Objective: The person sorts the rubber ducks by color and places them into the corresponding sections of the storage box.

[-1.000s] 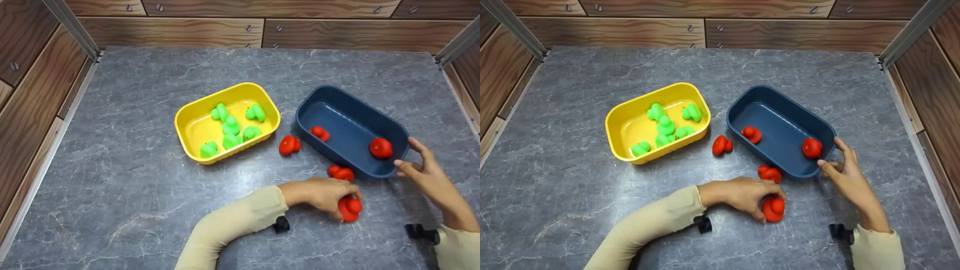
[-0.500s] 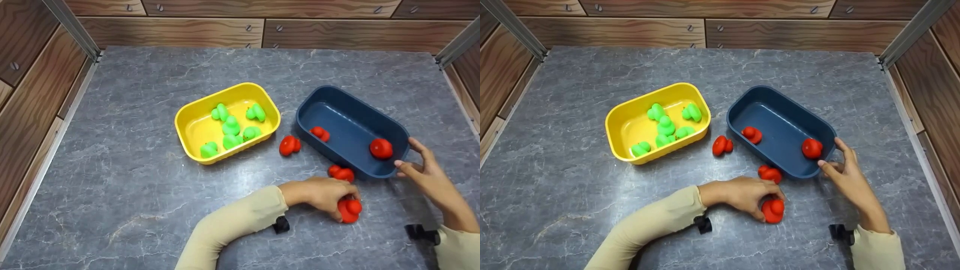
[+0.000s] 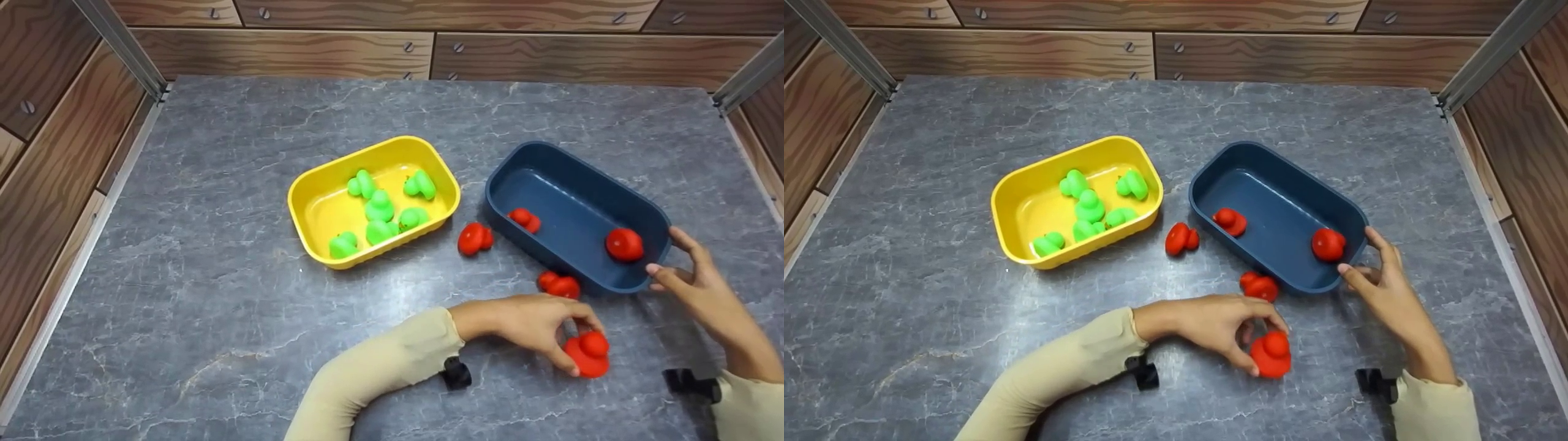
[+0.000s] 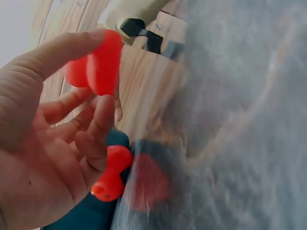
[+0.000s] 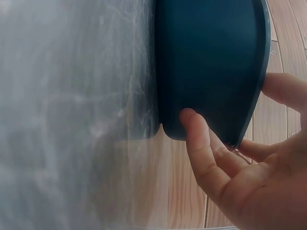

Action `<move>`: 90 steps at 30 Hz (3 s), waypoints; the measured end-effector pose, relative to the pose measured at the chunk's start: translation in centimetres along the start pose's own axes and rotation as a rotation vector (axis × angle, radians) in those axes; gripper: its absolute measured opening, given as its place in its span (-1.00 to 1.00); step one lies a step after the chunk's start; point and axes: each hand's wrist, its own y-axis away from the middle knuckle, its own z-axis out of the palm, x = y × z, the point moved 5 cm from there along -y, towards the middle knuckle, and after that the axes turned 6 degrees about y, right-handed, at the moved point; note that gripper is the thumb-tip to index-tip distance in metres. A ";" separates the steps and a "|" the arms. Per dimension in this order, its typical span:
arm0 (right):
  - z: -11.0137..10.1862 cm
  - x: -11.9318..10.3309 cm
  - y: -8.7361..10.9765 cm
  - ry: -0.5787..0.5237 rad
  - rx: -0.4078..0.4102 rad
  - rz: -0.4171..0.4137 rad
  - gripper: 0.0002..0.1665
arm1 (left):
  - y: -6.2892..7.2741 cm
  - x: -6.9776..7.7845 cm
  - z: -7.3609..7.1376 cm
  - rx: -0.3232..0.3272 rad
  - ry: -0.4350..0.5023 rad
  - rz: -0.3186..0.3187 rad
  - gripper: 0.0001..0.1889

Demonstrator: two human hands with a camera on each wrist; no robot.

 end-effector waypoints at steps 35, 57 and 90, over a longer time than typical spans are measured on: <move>0.1 0.2 -0.1 -0.134 -0.005 -0.027 -0.11 | 3.1 2.6 -5.8 0.553 0.207 0.293 -0.31; -0.2 3.4 -0.8 0.023 0.007 -0.007 -0.09 | 3.5 1.8 -9.7 0.747 0.155 0.181 -0.33; 0.1 0.0 0.1 0.019 0.013 0.026 -0.11 | 0.5 -1.5 -11.3 0.797 0.163 -0.079 -0.32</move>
